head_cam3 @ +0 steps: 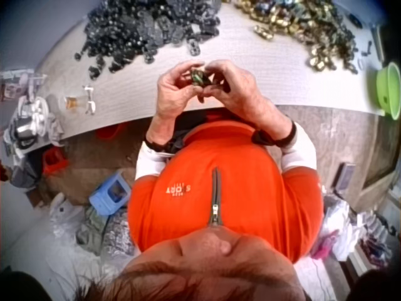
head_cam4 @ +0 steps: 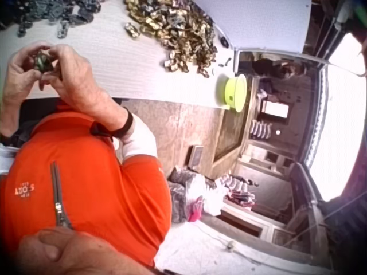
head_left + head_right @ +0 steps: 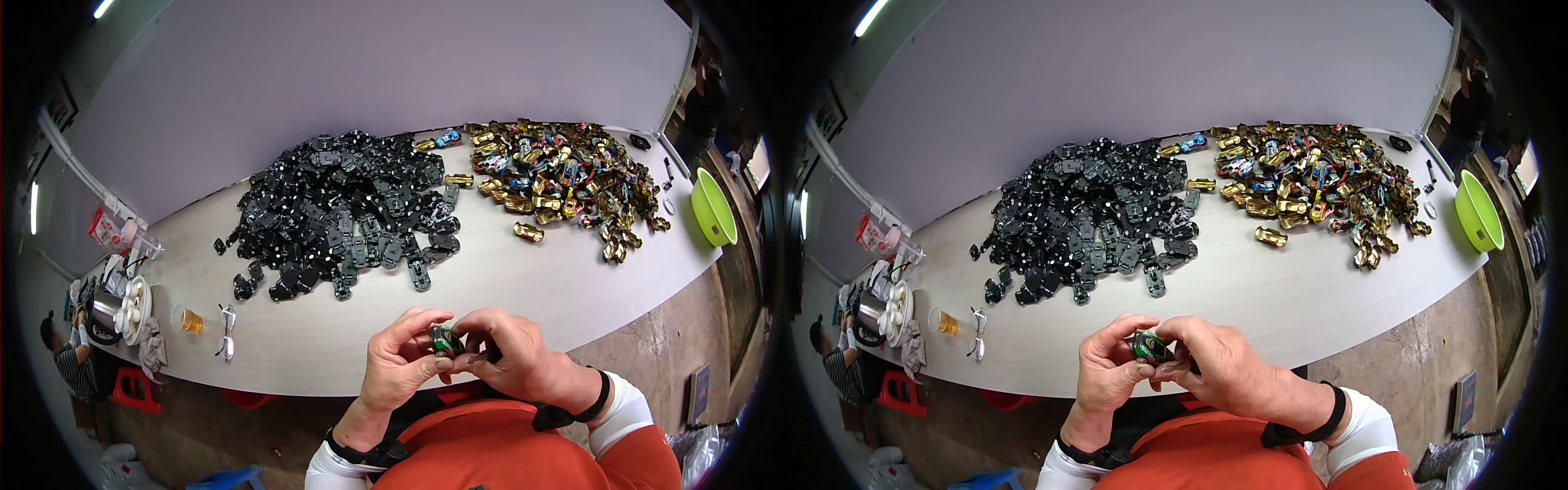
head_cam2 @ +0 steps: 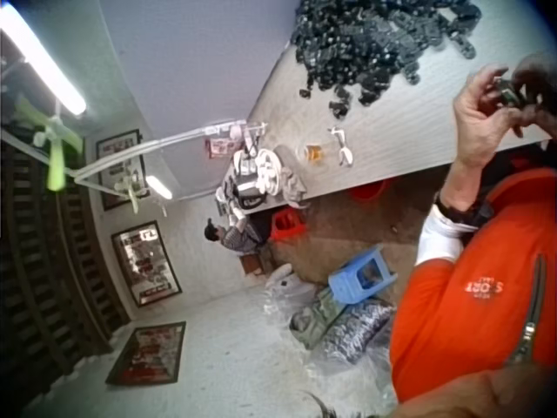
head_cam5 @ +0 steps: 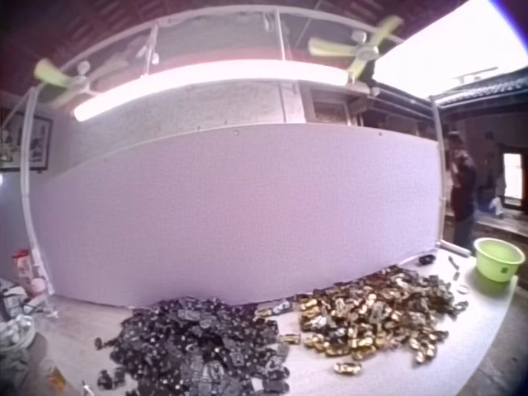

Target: The person assembles small keychains by hand at a workbench. They pick up a black plastic base and a small metal car charm, then press the two parts together to form a complete unit. The person repeats this process with multiple items, handling them one at a time.

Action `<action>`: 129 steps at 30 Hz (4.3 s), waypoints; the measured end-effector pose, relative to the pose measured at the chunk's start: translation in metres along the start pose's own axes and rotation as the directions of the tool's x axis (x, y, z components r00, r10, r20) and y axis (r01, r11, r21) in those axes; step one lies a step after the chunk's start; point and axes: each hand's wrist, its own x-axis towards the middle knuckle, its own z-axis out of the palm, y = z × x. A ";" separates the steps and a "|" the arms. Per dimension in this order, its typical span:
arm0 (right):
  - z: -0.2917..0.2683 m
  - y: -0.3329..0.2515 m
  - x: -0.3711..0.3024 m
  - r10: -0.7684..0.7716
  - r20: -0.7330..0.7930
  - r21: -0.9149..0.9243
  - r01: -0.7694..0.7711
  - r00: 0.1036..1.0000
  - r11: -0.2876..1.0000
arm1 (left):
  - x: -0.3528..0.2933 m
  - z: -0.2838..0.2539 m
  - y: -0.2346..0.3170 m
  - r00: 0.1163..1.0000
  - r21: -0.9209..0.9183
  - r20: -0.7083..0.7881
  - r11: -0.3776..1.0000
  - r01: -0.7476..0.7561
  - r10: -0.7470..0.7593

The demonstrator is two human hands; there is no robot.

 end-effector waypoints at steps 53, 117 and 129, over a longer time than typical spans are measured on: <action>0.014 0.039 0.004 0.520 0.352 0.505 -0.626 0.778 0.595 | 0.001 -0.022 -0.032 0.913 -0.197 -0.365 0.974 0.114 -0.181; 0.001 0.064 -0.039 0.514 0.373 0.315 -0.626 0.773 0.713 | -0.016 -0.001 -0.057 0.936 0.298 -0.227 0.896 0.328 -0.268; -0.071 0.117 -0.044 0.755 -0.219 0.815 -0.309 0.619 0.490 | -0.095 -0.078 -0.167 0.694 0.884 -0.040 0.298 0.359 -0.719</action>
